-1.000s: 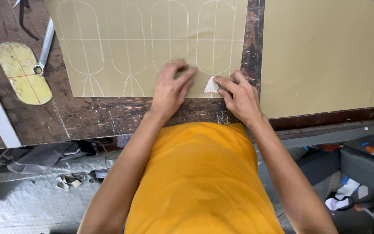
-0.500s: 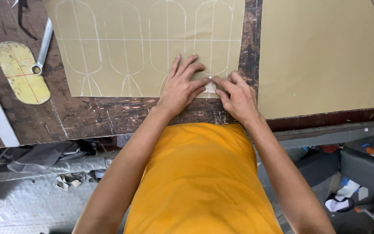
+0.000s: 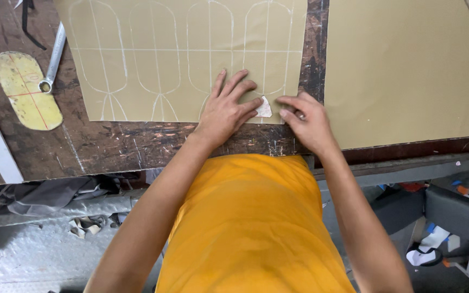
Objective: The person uses a small triangular template and a white marking tool to trace repeating curved patterns onto a large sheet of brown paper on a workbench. They repeatedly reposition the template and trace along its edges, then rotate the paper to continue the pattern.
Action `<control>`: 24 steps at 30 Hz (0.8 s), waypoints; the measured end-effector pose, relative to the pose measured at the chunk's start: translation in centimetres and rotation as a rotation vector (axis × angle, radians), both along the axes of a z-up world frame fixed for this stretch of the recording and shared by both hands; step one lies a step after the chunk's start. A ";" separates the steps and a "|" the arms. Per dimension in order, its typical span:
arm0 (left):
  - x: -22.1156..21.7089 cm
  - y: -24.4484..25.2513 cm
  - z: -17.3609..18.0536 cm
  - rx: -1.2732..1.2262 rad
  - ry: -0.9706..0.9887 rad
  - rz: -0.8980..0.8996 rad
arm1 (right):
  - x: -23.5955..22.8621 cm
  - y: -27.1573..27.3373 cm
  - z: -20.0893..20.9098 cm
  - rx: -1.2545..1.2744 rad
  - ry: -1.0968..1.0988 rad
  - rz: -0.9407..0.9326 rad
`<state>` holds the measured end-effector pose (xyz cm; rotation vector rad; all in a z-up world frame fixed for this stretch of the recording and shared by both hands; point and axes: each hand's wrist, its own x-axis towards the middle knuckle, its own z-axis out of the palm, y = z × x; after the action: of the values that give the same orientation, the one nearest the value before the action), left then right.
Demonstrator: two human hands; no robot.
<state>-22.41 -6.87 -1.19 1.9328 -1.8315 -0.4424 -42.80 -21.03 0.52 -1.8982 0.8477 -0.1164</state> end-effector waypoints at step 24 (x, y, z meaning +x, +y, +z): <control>-4.1 0.4 0.7 0.012 -0.397 0.056 | 2.0 -1.3 -2.1 0.091 -0.169 -0.081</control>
<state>-26.51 -6.48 -0.46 2.1947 -2.0035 -0.0503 -40.76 -22.29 -1.54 -1.7424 0.8017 -0.2795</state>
